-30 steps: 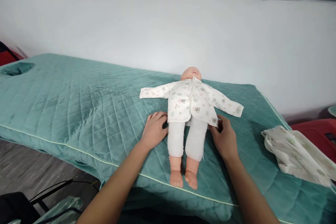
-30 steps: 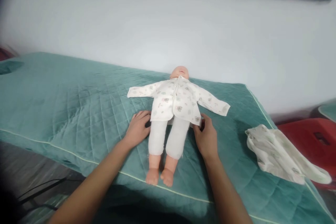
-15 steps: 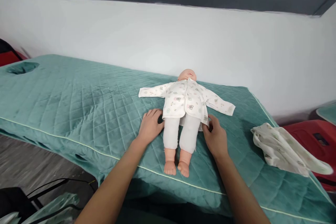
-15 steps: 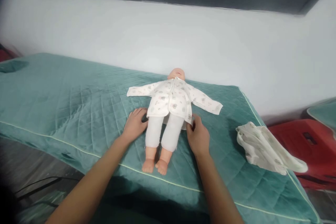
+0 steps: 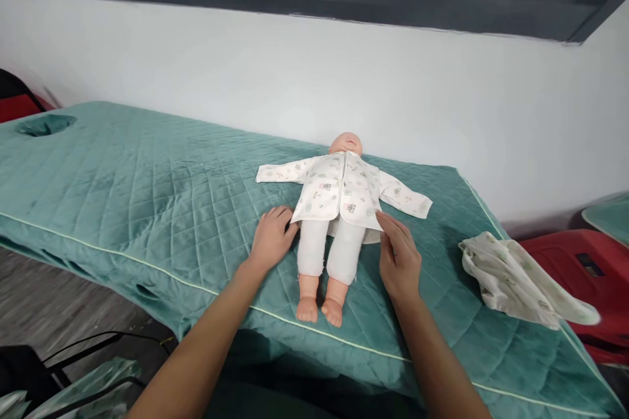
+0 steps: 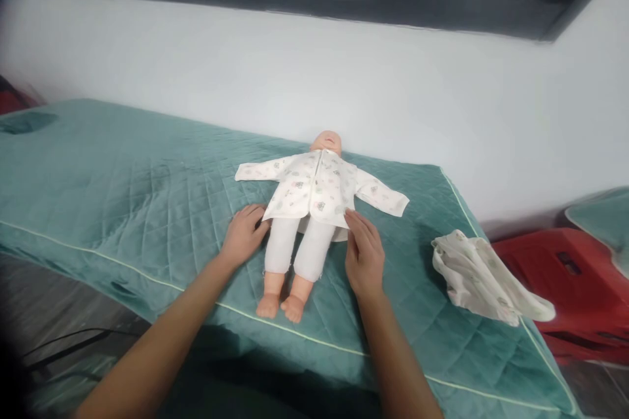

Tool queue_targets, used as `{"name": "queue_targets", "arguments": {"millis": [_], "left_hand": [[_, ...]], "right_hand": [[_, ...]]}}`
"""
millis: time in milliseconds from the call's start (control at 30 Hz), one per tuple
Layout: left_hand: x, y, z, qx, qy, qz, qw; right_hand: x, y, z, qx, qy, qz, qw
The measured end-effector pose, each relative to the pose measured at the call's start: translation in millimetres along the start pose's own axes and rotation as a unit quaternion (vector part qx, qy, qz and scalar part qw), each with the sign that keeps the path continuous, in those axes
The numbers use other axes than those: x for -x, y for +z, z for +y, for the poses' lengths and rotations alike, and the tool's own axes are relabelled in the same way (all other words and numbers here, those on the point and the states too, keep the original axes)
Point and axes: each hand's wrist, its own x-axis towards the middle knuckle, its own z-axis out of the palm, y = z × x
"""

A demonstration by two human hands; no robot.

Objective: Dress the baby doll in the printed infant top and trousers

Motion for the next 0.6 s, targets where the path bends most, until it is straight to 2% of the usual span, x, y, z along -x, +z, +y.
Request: {"name": "queue_targets", "arguments": {"millis": [200,367,433,500,600], "left_hand": [[4,2.1,-1,0.0,-0.011,0.011,1.0],[6,1.9,-3,0.052,-0.023,0.023,0.998],[9,0.1,-4,0.108,-0.027,0.035,0.993],[12,-2.6,-6,0.193,-0.037,0.053,0.979],[10,-6.3,-7,0.322,-0.096,0.077,0.939]], "right_hand": [[1,-4,-3,-0.022,0.018,-0.024,0.999],[-1,-6,-6,-0.059,0.027,-0.046,0.997],[0,-6,-5,-0.09,0.081,-0.046,0.992],[1,-4,1,-0.127,0.177,-0.013,0.976],[-4,2,21,-0.232,0.326,0.05,0.915]]}}
